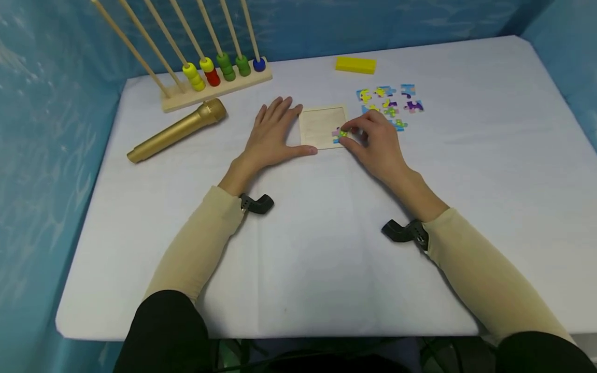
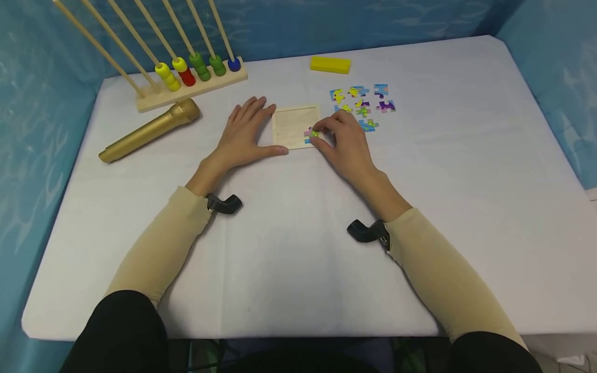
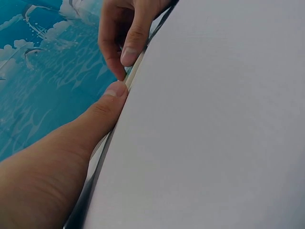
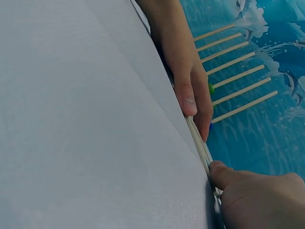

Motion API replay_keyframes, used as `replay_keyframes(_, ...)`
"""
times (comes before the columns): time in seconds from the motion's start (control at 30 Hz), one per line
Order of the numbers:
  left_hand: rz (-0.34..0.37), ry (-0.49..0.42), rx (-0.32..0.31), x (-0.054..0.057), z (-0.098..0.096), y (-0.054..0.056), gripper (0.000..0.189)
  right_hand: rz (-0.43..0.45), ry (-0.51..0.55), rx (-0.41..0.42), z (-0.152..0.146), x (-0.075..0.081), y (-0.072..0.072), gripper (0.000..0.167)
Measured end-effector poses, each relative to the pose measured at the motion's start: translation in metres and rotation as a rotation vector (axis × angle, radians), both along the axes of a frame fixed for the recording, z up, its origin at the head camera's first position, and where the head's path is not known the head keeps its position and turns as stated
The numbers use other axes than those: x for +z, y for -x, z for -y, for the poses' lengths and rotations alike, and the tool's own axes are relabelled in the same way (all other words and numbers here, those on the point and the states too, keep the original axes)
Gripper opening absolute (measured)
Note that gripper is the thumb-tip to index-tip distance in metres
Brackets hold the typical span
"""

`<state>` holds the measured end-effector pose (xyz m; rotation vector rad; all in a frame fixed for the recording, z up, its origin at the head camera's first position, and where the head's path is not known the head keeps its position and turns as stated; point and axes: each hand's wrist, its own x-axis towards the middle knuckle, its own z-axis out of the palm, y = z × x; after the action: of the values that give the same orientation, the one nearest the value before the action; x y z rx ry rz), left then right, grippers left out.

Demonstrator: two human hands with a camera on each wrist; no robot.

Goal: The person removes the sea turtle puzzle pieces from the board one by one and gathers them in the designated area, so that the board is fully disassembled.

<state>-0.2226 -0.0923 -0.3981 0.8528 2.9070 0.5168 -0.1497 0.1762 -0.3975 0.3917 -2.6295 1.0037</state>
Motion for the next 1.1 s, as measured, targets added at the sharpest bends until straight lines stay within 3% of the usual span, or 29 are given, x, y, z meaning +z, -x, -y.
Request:
replay_keyframes(0.3,0.0,0.002,-0.013,0.006,-0.003,0.002,0.11,0.098,0.004,-0.003,-0.001,0.005,0.0,0.028)
replay_keyframes(0.7,-0.002,0.014,-0.007,0.002,-0.001,-0.001,0.109,-0.001,0.14,0.016,-0.002,0.006,-0.003,0.018)
replay_keyframes(0.9,-0.017,0.0,-0.009,0.002,-0.001,0.0,0.11,-0.012,0.295,-0.048,-0.007,0.011,-0.002,0.016)
replay_keyframes(1.1,0.002,0.018,-0.006,-0.001,-0.001,0.0,0.11,-0.023,0.385,-0.19,-0.034,0.008,-0.004,0.021)
